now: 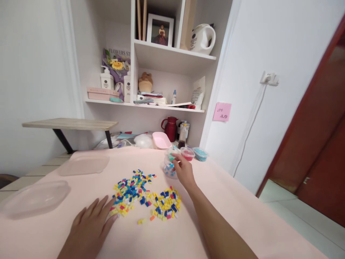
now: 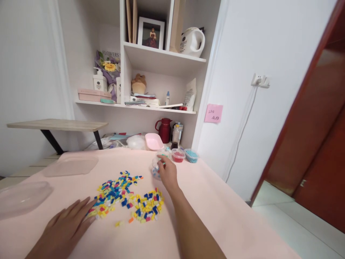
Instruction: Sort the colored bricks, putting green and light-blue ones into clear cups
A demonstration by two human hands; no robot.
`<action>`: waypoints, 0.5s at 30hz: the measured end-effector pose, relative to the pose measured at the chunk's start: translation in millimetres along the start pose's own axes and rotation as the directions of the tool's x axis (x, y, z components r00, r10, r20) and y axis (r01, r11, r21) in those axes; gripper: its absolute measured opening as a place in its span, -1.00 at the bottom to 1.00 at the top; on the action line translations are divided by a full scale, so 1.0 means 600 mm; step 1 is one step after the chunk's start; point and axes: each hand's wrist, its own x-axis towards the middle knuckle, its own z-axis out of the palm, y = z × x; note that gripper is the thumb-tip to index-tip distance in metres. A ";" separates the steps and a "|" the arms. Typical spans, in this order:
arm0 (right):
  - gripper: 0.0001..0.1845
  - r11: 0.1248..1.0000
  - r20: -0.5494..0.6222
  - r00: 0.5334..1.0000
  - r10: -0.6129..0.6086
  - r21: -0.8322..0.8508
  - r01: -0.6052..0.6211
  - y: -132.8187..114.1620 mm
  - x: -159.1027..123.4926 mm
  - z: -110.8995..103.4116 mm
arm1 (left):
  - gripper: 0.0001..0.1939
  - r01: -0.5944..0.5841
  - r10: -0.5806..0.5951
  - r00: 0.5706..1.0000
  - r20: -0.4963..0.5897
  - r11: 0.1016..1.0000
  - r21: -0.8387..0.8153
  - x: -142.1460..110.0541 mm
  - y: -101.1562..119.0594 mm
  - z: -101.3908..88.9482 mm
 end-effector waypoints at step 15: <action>-0.65 0.890 0.677 0.714 -0.179 -0.199 0.411 -0.025 -0.058 0.072 | -0.42 -0.007 0.008 1.000 0.014 0.998 -0.056 -0.012 0.008 -0.018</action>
